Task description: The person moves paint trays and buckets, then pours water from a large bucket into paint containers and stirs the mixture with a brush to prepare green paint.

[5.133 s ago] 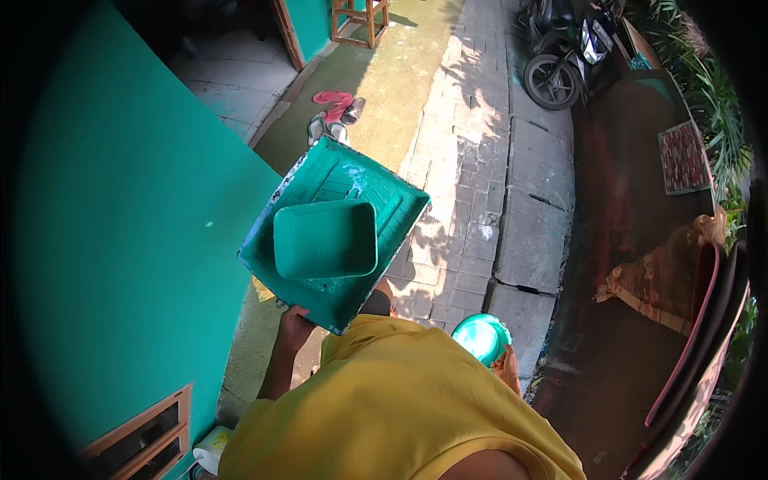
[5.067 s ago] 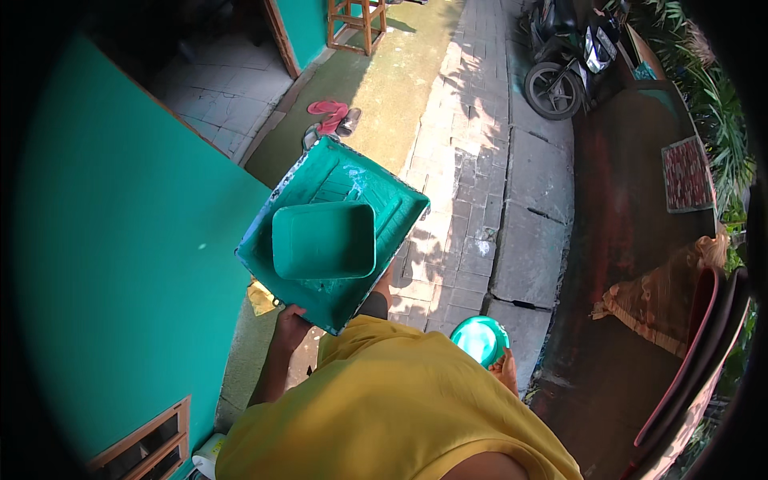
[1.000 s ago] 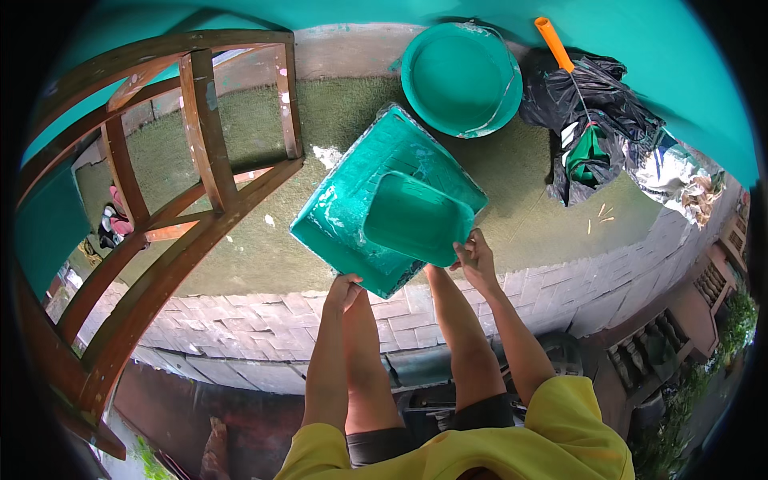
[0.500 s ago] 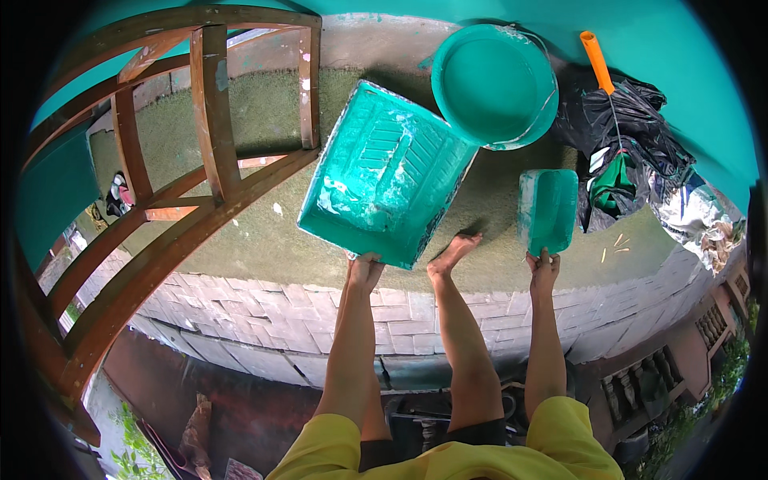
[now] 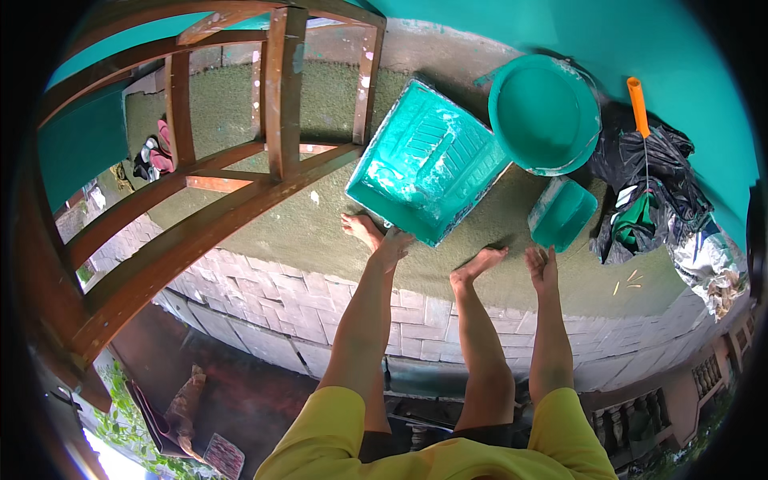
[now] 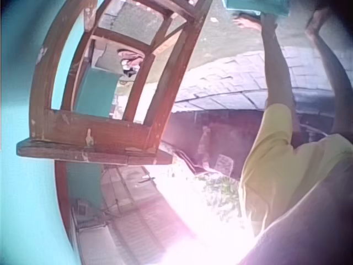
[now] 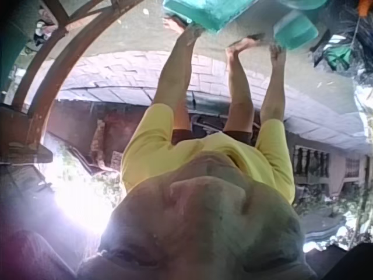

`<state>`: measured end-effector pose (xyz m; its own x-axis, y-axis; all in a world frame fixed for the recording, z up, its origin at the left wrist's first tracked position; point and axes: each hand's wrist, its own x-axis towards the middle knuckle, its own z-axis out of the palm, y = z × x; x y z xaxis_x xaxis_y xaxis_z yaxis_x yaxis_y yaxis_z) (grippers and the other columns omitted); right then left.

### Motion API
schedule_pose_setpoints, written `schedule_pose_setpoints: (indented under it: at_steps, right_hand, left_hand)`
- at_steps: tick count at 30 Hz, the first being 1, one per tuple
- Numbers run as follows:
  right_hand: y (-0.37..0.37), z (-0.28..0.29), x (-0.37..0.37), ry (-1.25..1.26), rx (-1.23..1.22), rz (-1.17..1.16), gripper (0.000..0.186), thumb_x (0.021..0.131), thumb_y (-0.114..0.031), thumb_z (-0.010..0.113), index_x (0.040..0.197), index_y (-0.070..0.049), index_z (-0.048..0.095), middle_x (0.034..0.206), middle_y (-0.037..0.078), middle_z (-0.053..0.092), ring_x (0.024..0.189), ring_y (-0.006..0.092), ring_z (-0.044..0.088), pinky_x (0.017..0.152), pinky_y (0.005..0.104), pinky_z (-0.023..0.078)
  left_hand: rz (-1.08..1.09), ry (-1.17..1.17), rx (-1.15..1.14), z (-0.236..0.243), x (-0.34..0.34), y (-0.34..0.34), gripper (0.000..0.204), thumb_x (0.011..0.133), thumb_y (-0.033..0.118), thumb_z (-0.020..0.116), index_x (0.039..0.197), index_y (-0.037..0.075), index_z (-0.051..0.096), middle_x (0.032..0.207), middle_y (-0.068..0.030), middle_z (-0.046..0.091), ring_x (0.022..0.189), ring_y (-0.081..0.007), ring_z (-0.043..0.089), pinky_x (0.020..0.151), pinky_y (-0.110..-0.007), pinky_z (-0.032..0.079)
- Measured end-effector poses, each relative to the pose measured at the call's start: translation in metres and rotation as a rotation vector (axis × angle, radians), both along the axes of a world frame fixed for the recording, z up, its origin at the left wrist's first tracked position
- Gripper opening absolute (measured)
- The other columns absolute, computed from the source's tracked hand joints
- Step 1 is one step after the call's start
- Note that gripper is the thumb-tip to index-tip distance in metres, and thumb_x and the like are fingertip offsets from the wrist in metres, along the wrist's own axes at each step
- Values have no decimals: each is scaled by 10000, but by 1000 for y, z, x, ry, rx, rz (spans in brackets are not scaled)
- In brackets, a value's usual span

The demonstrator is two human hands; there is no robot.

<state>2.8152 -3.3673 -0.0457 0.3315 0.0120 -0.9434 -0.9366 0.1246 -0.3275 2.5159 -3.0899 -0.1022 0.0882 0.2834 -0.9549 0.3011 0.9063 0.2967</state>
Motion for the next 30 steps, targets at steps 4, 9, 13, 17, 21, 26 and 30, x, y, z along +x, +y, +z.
schedule_pose_setpoints:
  at_steps: [4,9,13,17,21,26,30]
  right_hand:
    - [-24,50,-25,-180,-235,974,226,840,-230,571,959,-37,568,853,96,632,721,200,627,611,335,494]
    - [21,221,-68,-726,-306,2050,445,841,-367,530,582,-9,586,604,228,545,611,400,563,575,468,414]
    - [86,354,-114,-855,-103,2160,111,787,-80,547,886,-55,505,640,207,576,702,394,600,624,471,457]
    - [143,428,-124,-668,-21,2194,100,842,-119,525,810,-24,520,626,96,575,493,168,576,428,309,448]
    - [244,469,-170,-452,10,2008,312,861,-260,413,793,-7,582,737,107,597,538,189,600,526,316,508]
    - [432,545,-211,-1472,-281,1221,442,927,-367,382,952,34,567,935,186,566,839,324,546,761,395,434]
    - [539,521,-84,-910,-196,939,584,919,-476,362,1324,-57,393,1342,156,427,1178,313,443,965,444,355]
  left_hand:
    - [423,748,648,27,-17,46,491,923,273,415,1340,17,373,1360,-189,393,1282,-254,355,1094,-406,168]
    - [-536,330,188,291,-169,-8,495,935,434,313,953,134,706,989,-150,653,1030,-270,580,911,-353,413]
    - [-361,518,255,410,-310,-73,561,858,419,523,1338,169,377,1169,-153,578,1086,-331,542,928,-414,402]
    - [-333,369,-102,479,-356,-95,574,815,476,519,1282,146,475,1152,-170,587,1126,-333,520,964,-409,395]
    - [-275,373,68,455,-417,-85,529,814,451,496,1248,149,516,1143,-180,589,1132,-338,516,975,-410,389]
    - [-17,522,197,473,-495,47,429,781,345,556,1159,143,568,1022,-204,629,1009,-338,581,871,-418,450]
    - [69,181,576,482,-485,224,380,824,363,526,1037,62,618,946,-161,662,932,-274,631,815,-351,478]
